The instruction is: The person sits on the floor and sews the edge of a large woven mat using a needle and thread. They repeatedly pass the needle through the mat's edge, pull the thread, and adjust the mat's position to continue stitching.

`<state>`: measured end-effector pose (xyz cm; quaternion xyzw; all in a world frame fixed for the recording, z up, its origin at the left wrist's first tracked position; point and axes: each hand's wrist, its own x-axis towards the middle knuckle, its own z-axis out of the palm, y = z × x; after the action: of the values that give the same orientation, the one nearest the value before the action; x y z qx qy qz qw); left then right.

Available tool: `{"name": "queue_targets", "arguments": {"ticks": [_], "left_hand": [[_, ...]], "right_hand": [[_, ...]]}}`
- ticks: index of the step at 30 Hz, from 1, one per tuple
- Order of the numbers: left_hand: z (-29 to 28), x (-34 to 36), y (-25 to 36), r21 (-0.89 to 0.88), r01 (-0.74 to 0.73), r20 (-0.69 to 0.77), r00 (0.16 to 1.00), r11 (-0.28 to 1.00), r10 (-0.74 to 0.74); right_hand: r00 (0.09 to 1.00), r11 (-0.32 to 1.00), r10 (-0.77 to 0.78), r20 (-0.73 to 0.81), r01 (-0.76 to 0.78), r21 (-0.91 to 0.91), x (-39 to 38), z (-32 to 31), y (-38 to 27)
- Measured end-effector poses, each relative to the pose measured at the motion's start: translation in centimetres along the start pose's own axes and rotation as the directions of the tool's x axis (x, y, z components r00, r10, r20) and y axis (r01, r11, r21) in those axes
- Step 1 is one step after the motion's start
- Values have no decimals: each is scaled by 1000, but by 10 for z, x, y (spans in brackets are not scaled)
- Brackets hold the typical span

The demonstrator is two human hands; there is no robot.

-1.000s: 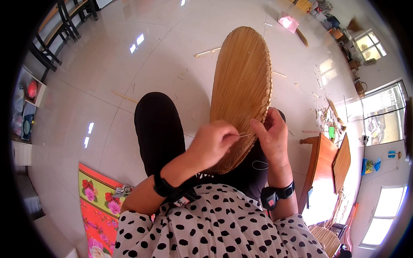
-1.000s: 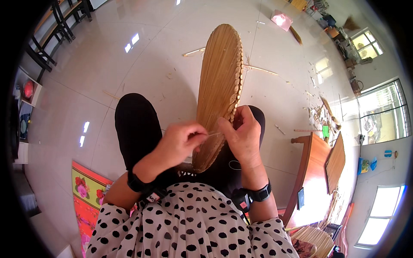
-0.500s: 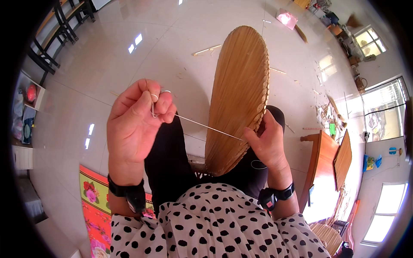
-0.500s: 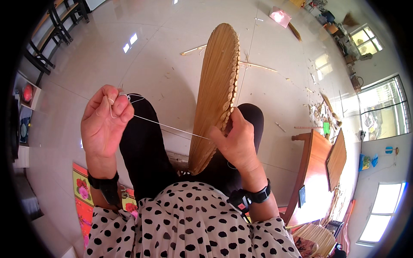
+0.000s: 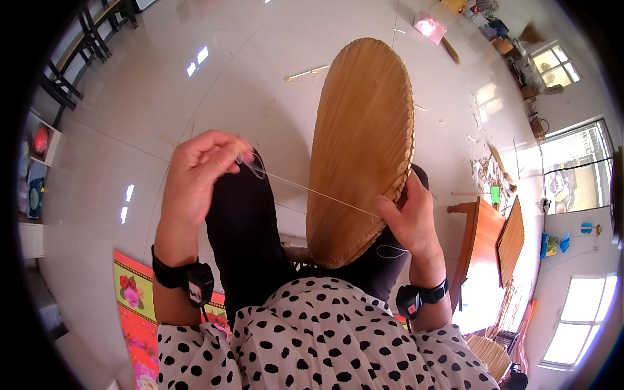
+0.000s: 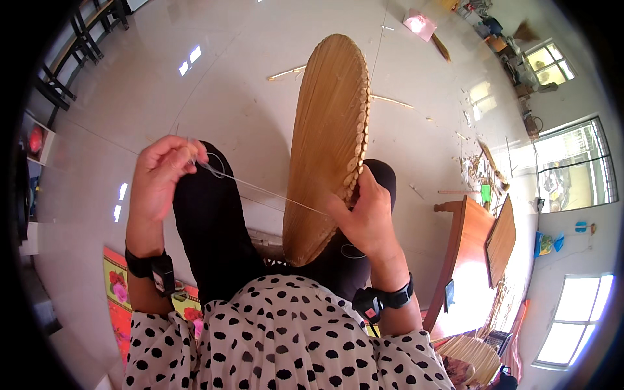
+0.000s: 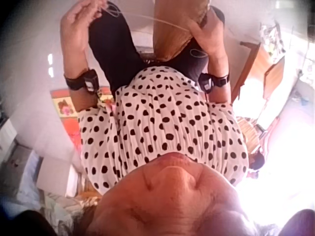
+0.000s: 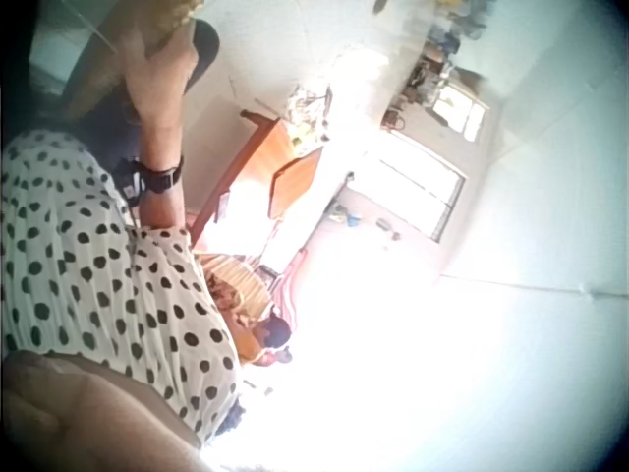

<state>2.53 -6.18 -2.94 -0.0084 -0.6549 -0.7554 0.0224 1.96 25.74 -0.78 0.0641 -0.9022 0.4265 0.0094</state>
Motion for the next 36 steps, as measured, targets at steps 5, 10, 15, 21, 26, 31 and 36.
{"name": "queue_targets", "arguments": {"ticks": [5, 10, 15, 21, 26, 31, 36], "left_hand": [[11, -4, 6, 588, -304, -249, 814, 750, 525], [86, -31, 3, 399, -415, 233, 908, 817, 348], [120, -31, -35, 351, -408, 341, 894, 843, 291], [130, -33, -41, 408, -428, 344, 890, 807, 298], [135, -32, -39, 435, -438, 347, 888, 787, 302], [138, -33, -39, 449, -456, 363, 879, 768, 310], [138, -31, -39, 461, -467, 373, 874, 755, 313]], "right_hand": [[998, 995, -34, 45, 30, 90, -4, -4, 5], [996, 968, -80, 41, 68, 241, -7, 2, 16], [995, 960, -98, 31, 87, 265, -8, 1, 22], [992, 947, -124, 13, 114, 300, -9, -1, 24], [991, 939, -134, -1, 127, 319, -9, 0, 26], [992, 941, -128, 16, 116, 317, -9, -2, 30], [993, 936, -121, 9, 112, 333, -9, -1, 29]]}}
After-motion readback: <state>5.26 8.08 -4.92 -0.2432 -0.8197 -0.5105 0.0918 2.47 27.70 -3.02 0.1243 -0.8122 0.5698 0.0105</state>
